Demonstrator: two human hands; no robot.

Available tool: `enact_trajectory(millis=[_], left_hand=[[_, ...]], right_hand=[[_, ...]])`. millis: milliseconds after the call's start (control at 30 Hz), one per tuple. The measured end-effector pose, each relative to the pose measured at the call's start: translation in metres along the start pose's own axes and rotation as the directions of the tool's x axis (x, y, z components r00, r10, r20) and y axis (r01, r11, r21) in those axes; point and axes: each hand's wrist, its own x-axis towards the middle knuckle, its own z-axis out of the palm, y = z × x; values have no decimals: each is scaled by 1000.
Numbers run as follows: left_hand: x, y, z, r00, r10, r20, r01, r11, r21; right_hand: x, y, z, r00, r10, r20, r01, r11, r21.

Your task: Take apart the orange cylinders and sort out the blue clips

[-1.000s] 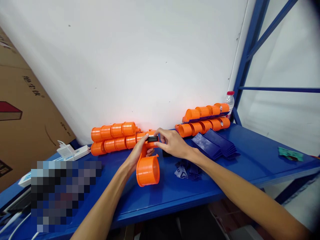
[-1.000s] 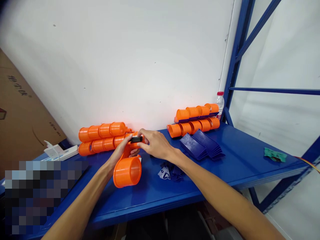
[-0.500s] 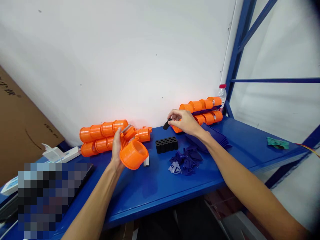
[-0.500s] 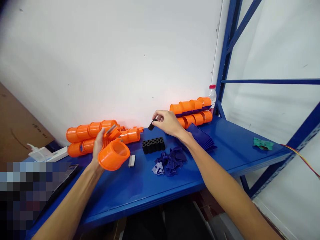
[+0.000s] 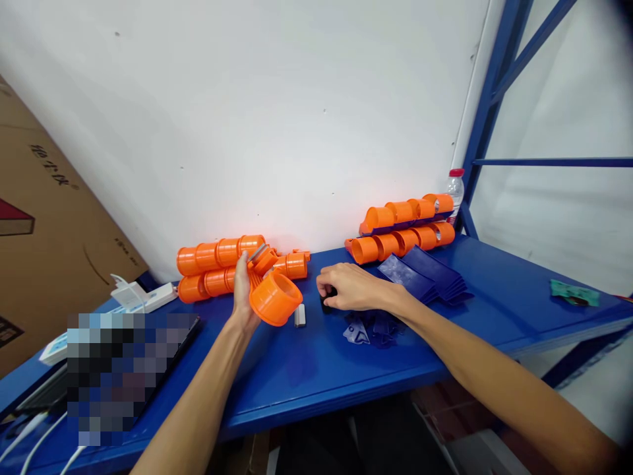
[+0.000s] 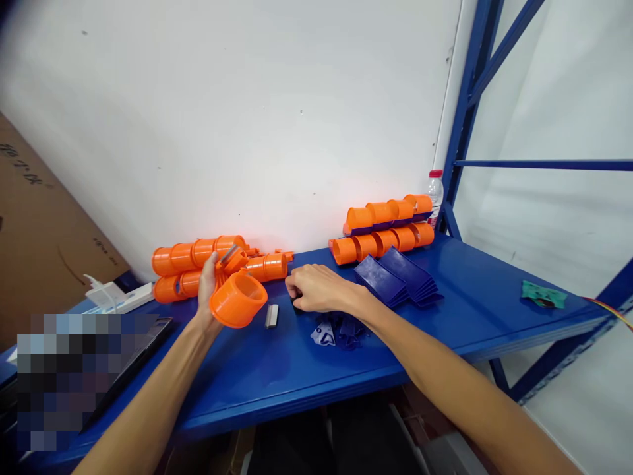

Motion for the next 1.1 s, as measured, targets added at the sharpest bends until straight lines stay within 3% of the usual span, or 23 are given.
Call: enact_trajectory(millis=[233, 400, 800, 900, 1000, 1100], left_hand=[[2, -2, -1, 999, 50, 10, -50, 999, 4], [5, -2, -5, 998, 12, 62, -10, 1000, -27], [5, -4, -6, 997, 54, 46, -55, 998, 25], [4, -5, -7, 997, 0, 82, -9, 993, 115], [-1, -8, -6, 987, -117, 113, 84, 962, 259], [-8, -11, -2, 948, -292, 129, 202, 861, 467]], right_hand=[[0, -2, 1, 1000, 27, -3, -27, 999, -42], [2, -2, 2, 999, 43, -1, -43, 998, -54], [3, 5, 5, 998, 46, -49, -46, 999, -3], [5, 8, 3, 978, 74, -197, -57, 995, 87], [9, 11, 5, 918, 117, -378, -32, 975, 222], [13, 13, 10, 892, 153, -426, -23, 955, 296]])
